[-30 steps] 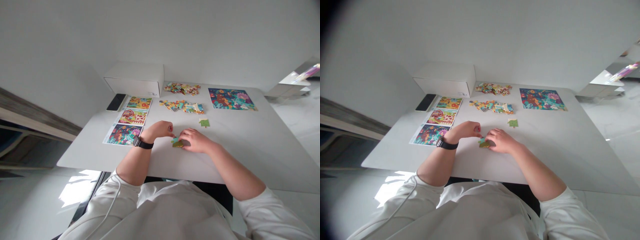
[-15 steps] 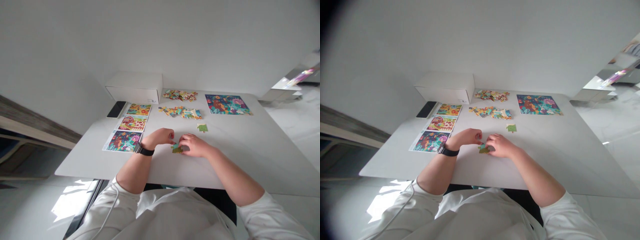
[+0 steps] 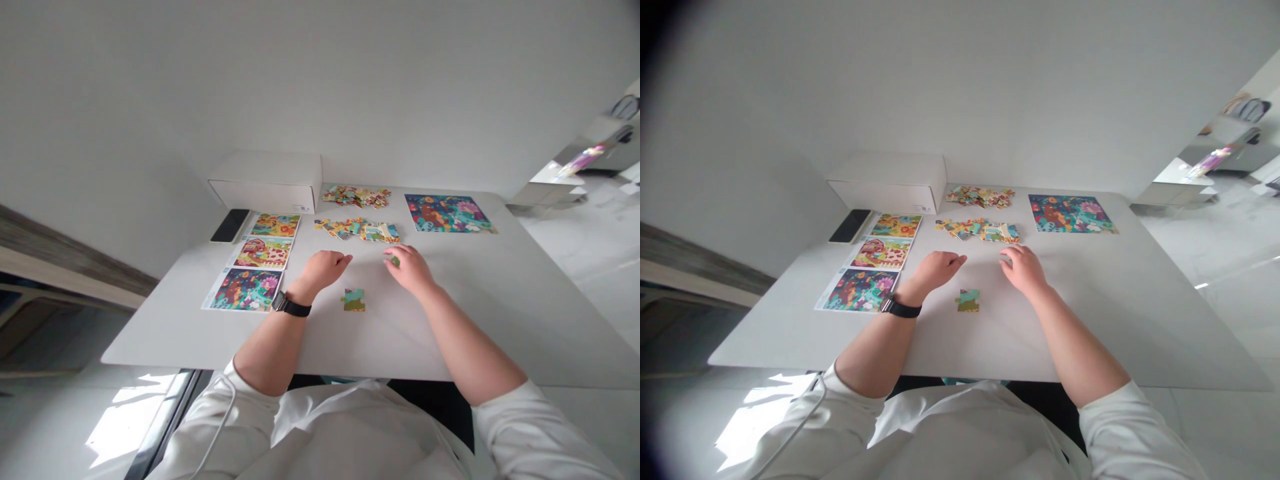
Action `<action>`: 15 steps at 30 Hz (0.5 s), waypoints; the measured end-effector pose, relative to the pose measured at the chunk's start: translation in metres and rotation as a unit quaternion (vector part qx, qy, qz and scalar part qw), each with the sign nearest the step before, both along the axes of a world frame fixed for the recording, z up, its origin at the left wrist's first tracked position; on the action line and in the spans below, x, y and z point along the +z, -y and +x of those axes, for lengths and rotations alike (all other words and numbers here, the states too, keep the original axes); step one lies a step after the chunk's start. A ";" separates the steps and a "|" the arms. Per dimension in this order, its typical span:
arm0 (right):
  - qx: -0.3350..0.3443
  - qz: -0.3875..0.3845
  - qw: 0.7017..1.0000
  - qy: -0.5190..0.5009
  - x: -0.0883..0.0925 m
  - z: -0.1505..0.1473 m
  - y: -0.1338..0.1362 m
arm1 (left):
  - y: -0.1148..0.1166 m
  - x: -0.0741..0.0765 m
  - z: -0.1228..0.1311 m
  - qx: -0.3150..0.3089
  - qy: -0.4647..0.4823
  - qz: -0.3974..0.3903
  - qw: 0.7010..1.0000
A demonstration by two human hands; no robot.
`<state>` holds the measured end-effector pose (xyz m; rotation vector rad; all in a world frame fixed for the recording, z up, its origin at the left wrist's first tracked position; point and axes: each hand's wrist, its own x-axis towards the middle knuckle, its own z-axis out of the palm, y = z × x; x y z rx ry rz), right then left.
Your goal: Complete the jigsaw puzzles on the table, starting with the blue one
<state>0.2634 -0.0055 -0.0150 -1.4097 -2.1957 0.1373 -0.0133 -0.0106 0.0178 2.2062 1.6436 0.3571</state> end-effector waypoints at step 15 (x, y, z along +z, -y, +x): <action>-0.015 -0.021 0.994 0.107 0.016 -0.008 -0.105 | -0.002 -0.005 -0.001 -0.008 0.053 -0.037 0.998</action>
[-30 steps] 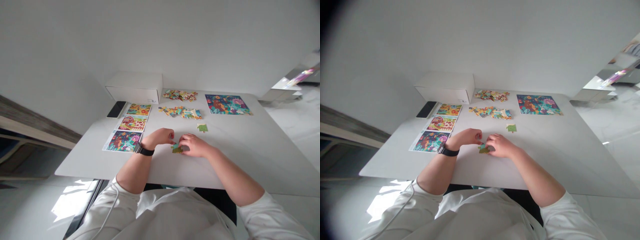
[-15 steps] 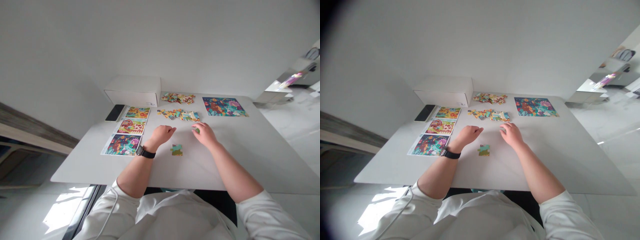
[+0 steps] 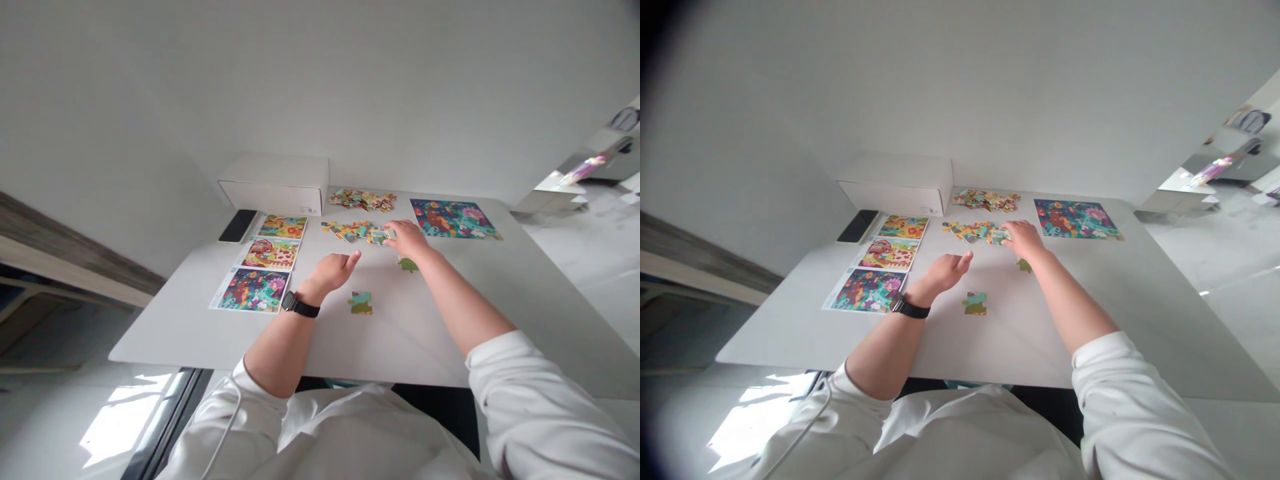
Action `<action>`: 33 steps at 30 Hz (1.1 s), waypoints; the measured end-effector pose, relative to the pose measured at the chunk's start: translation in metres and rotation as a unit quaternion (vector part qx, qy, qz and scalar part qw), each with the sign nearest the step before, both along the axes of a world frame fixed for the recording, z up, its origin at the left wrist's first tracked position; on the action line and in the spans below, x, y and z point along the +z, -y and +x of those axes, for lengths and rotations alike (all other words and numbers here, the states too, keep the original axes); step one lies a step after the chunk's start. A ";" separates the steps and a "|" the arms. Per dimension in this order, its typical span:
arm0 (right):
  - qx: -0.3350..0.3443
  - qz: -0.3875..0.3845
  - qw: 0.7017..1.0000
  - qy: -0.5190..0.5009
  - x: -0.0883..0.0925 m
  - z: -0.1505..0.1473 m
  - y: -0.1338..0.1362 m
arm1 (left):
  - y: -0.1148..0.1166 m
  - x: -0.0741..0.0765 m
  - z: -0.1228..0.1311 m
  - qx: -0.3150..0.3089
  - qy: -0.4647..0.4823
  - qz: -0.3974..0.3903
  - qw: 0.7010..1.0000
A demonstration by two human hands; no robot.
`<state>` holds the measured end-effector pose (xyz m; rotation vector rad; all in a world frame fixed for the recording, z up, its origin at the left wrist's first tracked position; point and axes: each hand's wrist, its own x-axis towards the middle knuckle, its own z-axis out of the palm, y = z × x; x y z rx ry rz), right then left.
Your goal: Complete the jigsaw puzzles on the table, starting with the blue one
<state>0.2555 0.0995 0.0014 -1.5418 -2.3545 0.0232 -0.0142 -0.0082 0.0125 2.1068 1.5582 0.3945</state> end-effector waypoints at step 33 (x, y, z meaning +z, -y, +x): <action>0.125 0.008 0.977 -0.174 -0.024 -0.028 0.113 | -0.008 -0.031 0.024 0.015 0.431 -0.209 0.878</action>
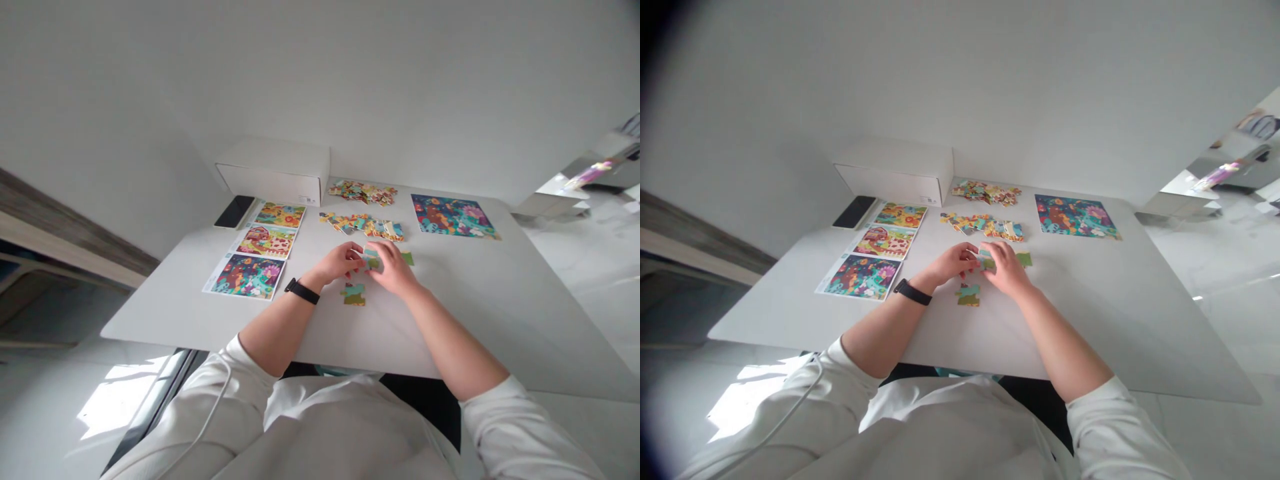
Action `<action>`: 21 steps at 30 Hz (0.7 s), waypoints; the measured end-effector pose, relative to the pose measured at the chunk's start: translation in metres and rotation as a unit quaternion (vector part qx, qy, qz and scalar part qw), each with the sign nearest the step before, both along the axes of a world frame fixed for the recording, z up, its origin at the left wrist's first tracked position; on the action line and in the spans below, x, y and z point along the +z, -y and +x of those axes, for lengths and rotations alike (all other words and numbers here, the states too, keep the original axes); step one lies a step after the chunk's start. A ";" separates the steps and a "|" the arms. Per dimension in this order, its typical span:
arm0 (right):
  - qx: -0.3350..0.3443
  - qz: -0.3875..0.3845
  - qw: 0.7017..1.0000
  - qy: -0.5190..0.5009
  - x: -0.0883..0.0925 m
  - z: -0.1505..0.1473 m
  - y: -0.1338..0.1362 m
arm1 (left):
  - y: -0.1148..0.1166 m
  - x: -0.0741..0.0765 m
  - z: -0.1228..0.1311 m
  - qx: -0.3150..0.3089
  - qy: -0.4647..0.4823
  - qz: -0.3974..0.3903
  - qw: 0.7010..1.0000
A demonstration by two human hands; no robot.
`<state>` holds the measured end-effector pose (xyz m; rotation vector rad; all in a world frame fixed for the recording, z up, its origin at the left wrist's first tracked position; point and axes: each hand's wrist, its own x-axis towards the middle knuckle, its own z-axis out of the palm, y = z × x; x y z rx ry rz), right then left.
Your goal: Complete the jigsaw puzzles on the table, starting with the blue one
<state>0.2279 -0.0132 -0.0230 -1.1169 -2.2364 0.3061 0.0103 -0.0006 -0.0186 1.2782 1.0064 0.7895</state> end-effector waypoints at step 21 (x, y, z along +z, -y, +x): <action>-0.091 -0.308 0.911 -0.258 -0.007 0.008 -0.014 | -0.005 -0.005 0.001 0.061 0.042 0.037 0.997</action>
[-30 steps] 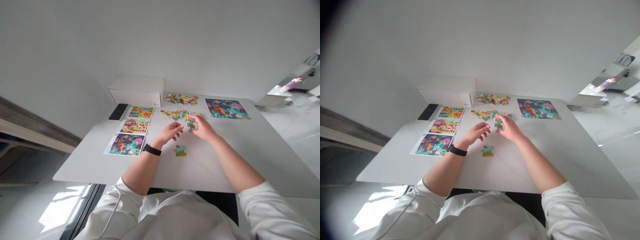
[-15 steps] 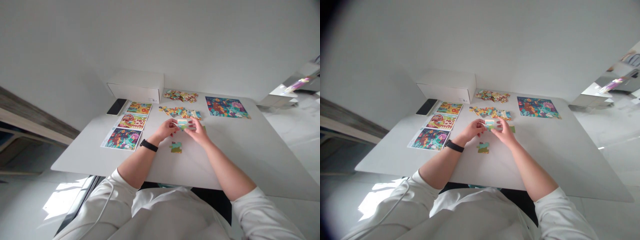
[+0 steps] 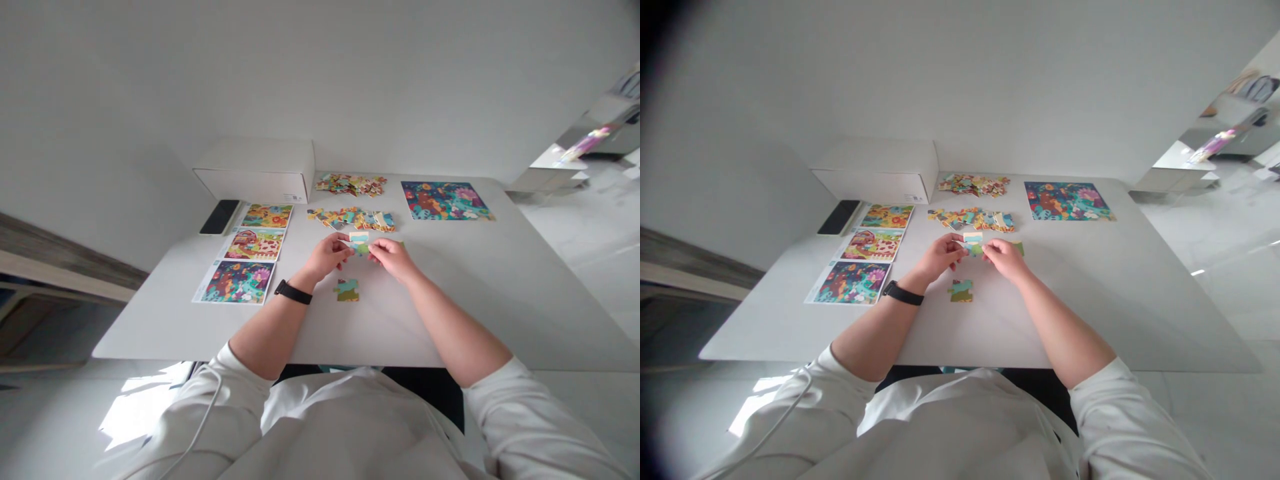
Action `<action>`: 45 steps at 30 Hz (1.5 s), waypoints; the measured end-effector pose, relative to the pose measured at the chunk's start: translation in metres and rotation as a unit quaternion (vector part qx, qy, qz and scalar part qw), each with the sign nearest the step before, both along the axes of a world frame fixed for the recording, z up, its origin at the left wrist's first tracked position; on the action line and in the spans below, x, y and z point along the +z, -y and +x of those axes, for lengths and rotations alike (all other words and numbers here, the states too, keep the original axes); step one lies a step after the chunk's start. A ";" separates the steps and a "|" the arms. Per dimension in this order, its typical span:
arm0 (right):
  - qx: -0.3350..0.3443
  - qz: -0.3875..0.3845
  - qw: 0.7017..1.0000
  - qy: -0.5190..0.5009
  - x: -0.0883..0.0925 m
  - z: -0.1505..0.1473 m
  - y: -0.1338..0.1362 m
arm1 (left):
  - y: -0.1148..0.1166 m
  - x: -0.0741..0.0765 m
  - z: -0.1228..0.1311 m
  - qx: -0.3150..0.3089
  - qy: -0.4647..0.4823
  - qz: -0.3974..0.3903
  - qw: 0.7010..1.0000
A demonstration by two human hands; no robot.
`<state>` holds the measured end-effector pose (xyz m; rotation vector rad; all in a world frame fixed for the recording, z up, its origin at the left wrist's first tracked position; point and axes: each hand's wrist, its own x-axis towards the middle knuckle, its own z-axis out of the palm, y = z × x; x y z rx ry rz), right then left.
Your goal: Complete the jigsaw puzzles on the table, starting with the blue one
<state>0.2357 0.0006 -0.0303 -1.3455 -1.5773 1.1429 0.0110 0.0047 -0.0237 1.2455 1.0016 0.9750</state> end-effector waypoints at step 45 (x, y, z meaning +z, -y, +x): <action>-0.068 0.125 0.943 0.300 0.018 0.092 -0.029 | -0.003 -0.016 -0.013 0.018 -0.319 0.398 0.860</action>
